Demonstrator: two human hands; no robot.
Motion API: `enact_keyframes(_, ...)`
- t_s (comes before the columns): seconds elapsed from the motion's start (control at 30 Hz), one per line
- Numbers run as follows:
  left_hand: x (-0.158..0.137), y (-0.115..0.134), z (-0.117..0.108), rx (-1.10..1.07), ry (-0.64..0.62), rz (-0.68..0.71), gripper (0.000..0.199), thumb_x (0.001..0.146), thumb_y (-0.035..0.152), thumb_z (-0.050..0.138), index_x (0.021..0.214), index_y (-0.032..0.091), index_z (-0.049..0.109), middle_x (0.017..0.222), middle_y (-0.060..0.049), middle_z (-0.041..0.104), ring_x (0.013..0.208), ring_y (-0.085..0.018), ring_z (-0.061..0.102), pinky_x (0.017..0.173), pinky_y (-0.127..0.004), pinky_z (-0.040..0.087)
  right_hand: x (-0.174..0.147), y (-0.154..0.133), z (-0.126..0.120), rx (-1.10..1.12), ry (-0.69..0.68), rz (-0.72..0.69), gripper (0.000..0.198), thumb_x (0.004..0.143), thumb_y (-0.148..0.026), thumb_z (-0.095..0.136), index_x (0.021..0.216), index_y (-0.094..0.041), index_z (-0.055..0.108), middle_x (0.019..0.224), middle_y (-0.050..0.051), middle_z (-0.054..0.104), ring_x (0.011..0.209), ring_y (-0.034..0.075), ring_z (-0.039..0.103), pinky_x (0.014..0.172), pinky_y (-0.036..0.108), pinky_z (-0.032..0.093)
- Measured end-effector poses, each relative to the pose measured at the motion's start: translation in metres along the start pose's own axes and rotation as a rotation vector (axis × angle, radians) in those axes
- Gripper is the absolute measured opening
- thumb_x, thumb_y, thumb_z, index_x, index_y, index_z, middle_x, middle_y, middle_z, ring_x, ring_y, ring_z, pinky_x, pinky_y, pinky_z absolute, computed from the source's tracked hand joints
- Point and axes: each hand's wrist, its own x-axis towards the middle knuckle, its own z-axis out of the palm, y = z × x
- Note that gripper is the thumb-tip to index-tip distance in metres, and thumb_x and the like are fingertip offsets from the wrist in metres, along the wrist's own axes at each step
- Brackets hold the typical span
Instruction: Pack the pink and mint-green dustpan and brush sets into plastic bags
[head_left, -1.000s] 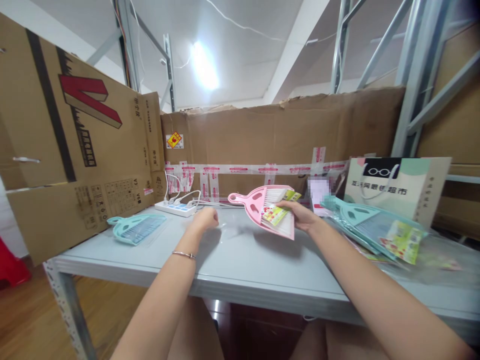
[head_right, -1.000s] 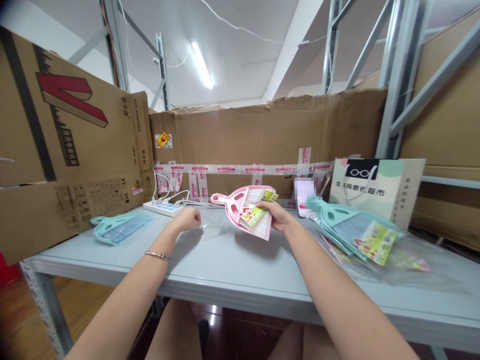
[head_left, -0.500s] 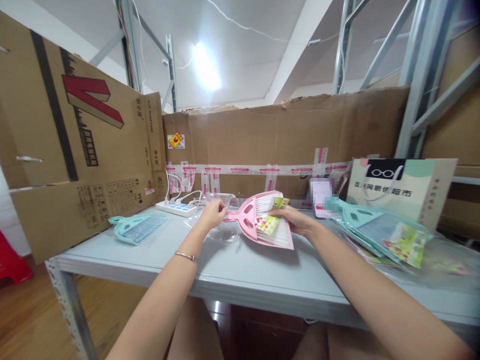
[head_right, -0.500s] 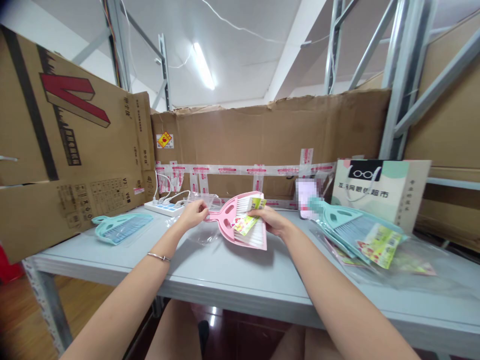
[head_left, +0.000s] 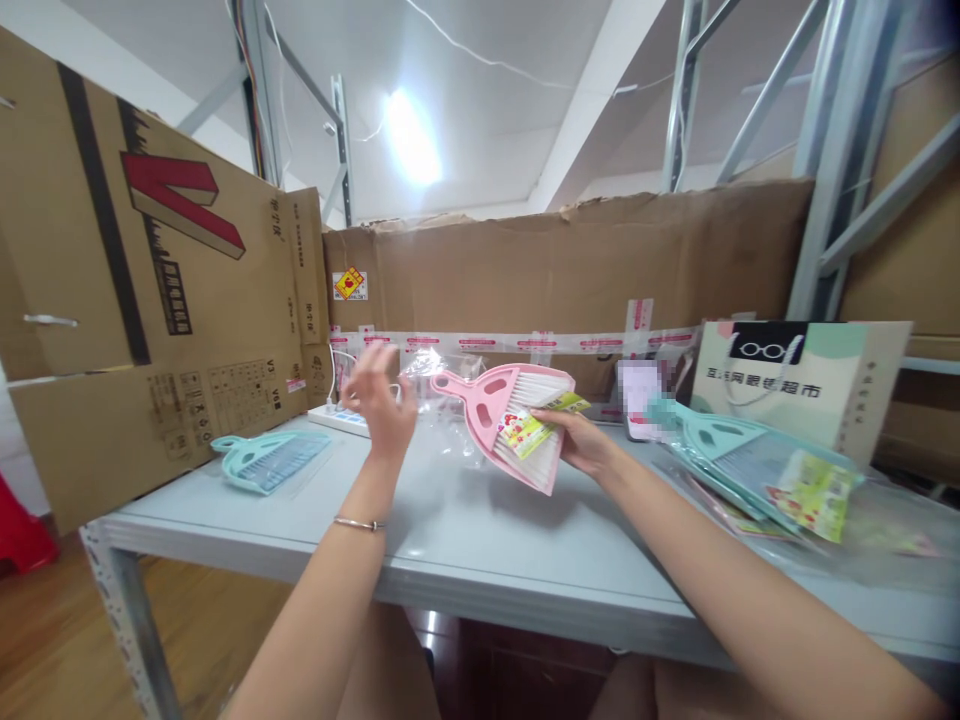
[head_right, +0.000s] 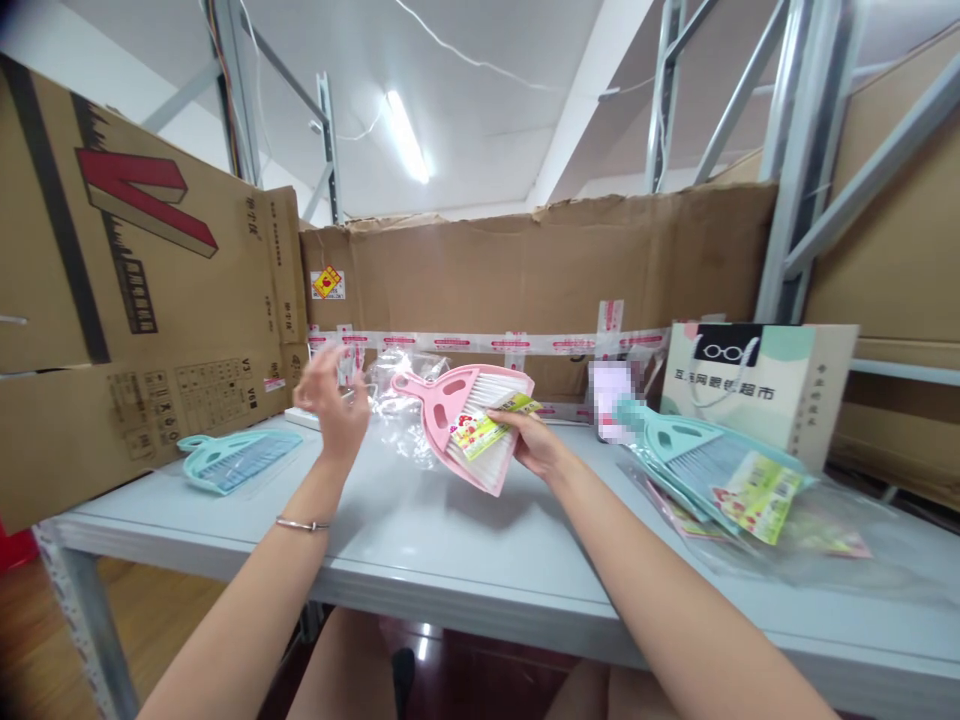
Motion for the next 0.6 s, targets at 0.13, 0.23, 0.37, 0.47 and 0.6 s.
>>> enact_keyframes(0.13,0.011,-0.018,0.001,-0.082,0.123,-0.525,0.064,0.075,0.039,0.06,0.129,0.019,0.035,0.143,-0.017,0.029,0.134,-0.031,0.027,0.102,-0.048,0.028,0.002,0.0,-0.003,-0.02,-0.006,-0.001,0.027,0.068,-0.004,0.062,0.093,-0.016,0.064,0.086,0.006,0.073,0.078,0.02,0.069,0.079,0.032,0.055)
enact_keyframes(0.23,0.01,-0.025,0.01,-0.311,-0.421,-0.81,0.045,0.079,0.051,0.049,0.109,0.018,0.049,0.123,-0.015,0.053,0.11,-0.026,0.055,0.083,-0.039,0.045,0.004,0.006,-0.006,-0.058,-0.033,0.01,0.03,0.065,-0.004,0.066,0.092,-0.016,0.064,0.087,0.006,0.073,0.078,0.02,0.069,0.079,0.033,0.055)
enact_keyframes(0.37,0.002,-0.021,0.016,-0.409,-0.758,-0.746,0.035,0.077,0.045,0.053,0.099,0.019,0.058,0.107,-0.008,0.065,0.095,-0.018,0.062,0.072,-0.028,0.047,0.004,0.011,-0.007,-0.125,-0.078,0.021,0.027,0.062,-0.005,0.068,0.086,-0.016,0.066,0.085,0.006,0.073,0.076,0.02,0.069,0.075,0.031,0.056)
enact_keyframes(0.47,-0.003,-0.015,0.015,-0.472,-0.807,-0.55,0.041,0.076,0.041,0.056,0.112,0.02,0.057,0.111,-0.008,0.065,0.1,-0.019,0.059,0.079,-0.029,0.047,0.003,0.013,-0.007,-0.183,-0.091,0.038,0.024,0.061,-0.007,0.069,0.083,-0.014,0.067,0.084,0.007,0.073,0.073,0.02,0.069,0.072,0.031,0.056)
enact_keyframes(0.6,-0.002,-0.013,0.014,-0.477,-0.71,-0.34,0.048,0.078,0.044,0.056,0.121,0.022,0.051,0.133,-0.008,0.051,0.121,-0.021,0.047,0.098,-0.032,0.038,0.006,0.014,-0.007,-0.148,-0.06,0.011,0.022,0.061,-0.006,0.069,0.082,-0.014,0.066,0.08,0.005,0.073,0.072,0.02,0.069,0.07,0.03,0.056)
